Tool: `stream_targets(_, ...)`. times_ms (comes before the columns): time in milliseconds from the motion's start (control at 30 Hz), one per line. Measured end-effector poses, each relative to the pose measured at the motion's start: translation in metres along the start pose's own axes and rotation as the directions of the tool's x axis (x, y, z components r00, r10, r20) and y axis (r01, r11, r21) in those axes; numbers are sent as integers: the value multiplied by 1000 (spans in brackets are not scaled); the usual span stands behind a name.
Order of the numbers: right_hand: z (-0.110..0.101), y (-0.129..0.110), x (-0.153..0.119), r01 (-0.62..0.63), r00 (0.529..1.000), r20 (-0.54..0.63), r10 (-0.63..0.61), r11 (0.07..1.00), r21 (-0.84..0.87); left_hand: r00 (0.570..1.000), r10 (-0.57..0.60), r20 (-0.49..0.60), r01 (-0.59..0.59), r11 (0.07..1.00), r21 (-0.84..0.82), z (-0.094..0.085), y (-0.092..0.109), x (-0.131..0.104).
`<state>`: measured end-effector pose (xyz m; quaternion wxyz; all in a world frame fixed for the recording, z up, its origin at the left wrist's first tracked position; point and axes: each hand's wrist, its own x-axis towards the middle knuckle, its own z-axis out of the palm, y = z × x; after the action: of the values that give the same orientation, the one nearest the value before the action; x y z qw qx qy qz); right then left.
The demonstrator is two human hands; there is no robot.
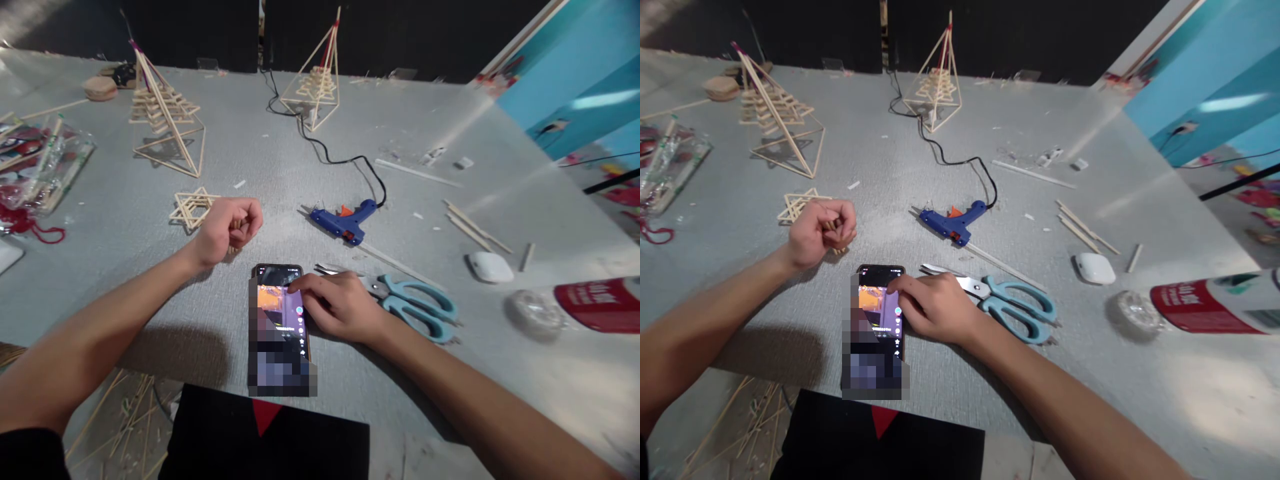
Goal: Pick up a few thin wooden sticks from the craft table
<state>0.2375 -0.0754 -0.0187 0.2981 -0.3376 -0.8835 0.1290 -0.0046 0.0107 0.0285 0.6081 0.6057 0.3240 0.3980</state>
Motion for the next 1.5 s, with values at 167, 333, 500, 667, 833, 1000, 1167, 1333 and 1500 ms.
stream_targets(167, 0, 0, 0, -28, 999, 35, 28, 1000, 6, 1000, -2, -4, 2, 1000, 14, 0, -1, 1)
stream_targets(333, -1, -1, 1, -11, 1000, 23, 12, 1000, -18, 1000, 11, 5, -11, 1000, 22, -1, -1, 1)
stream_targets(500, -1, -1, 1, -5, 1000, 12, 5, 1000, -20, 1000, 4, 3, -4, 1000, 13, 0, -1, 1)
stream_targets(667, -1, -1, 1, -7, 1000, 20, 7, 1000, -9, 1000, -4, 0, 4, 1000, 23, 0, 0, 0)
stream_targets(833, -1, -1, 1, -8, 1000, 16, 8, 1000, -7, 1000, 5, -1, -5, 1000, 21, -1, -1, 1)
stream_targets(1000, -1, -1, 1, -20, 999, 30, 20, 1000, -5, 1000, 23, 9, -23, 1000, 22, -1, -2, 1)
stream_targets(1167, -1, -1, 1, -20, 1000, 25, 20, 1000, 0, 1000, 18, 5, -18, 1000, 23, 0, -2, 0)
stream_targets(1333, -1, -2, 2, -11, 1000, 18, 11, 1000, -5, 1000, 19, 0, -19, 1000, 24, 0, -1, 1)
stream_targets(1500, -1, -2, 1, 2, 1000, 3, -2, 1000, -9, 1000, 25, 2, -25, 999, 26, 0, -1, 1)
